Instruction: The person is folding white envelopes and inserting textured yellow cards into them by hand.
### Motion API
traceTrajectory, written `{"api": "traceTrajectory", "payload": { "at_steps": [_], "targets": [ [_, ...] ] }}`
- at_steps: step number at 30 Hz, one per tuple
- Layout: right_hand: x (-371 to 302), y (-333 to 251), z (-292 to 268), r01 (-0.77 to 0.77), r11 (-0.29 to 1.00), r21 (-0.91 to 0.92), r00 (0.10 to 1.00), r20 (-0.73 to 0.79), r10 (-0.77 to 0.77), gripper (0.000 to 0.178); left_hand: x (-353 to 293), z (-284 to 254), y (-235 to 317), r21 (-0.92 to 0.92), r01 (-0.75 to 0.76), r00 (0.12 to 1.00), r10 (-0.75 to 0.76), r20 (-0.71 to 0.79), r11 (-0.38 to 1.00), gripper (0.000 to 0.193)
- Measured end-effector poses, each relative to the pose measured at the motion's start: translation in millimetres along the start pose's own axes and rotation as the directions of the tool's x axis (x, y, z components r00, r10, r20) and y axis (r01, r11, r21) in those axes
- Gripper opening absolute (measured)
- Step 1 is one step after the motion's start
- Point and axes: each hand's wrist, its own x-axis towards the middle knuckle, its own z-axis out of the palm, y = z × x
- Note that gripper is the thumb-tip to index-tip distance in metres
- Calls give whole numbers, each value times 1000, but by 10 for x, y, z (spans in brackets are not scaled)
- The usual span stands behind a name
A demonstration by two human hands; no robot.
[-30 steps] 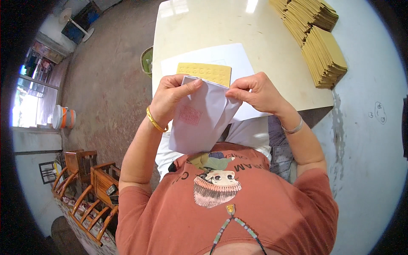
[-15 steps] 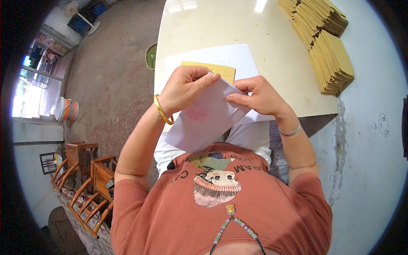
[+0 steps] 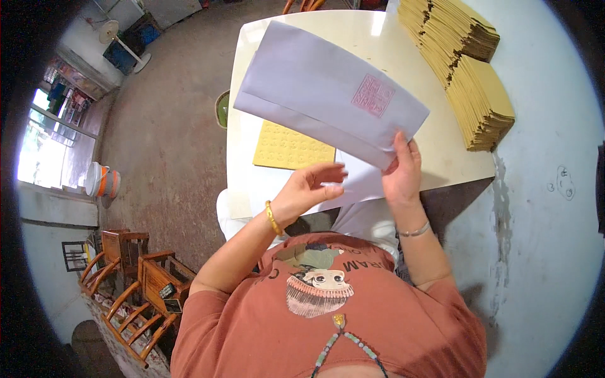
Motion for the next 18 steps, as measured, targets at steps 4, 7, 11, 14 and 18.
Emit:
{"api": "traceTrajectory", "payload": {
  "at_steps": [4, 7, 11, 14, 18],
  "targets": [
    [-367, 213, 201, -156, 982, 106, 986, 77, 149, 26, 208, 59, -98, -353, -315, 919, 189, -347, 881, 36],
    [-404, 269, 112, -310, 944, 111, 946, 138, 294, 33, 200, 138, 83, -385, -455, 813, 197, -549, 803, 32],
    [-232, 131, -49, -282, 954, -104, 918, 260, 300, 46, 13, -155, 100, -163, -276, 877, 179, -445, 947, 26],
    [-195, 68, 39, -185, 932, -312, 920, 280, 276, 40, -80, -204, 156, 74, -26, 967, 43, -249, 997, 22],
    [-241, 177, 115, -211, 903, -375, 883, 324, 341, 25, -114, -149, 91, 79, -26, 972, 43, -231, 997, 26]
  ]
}}
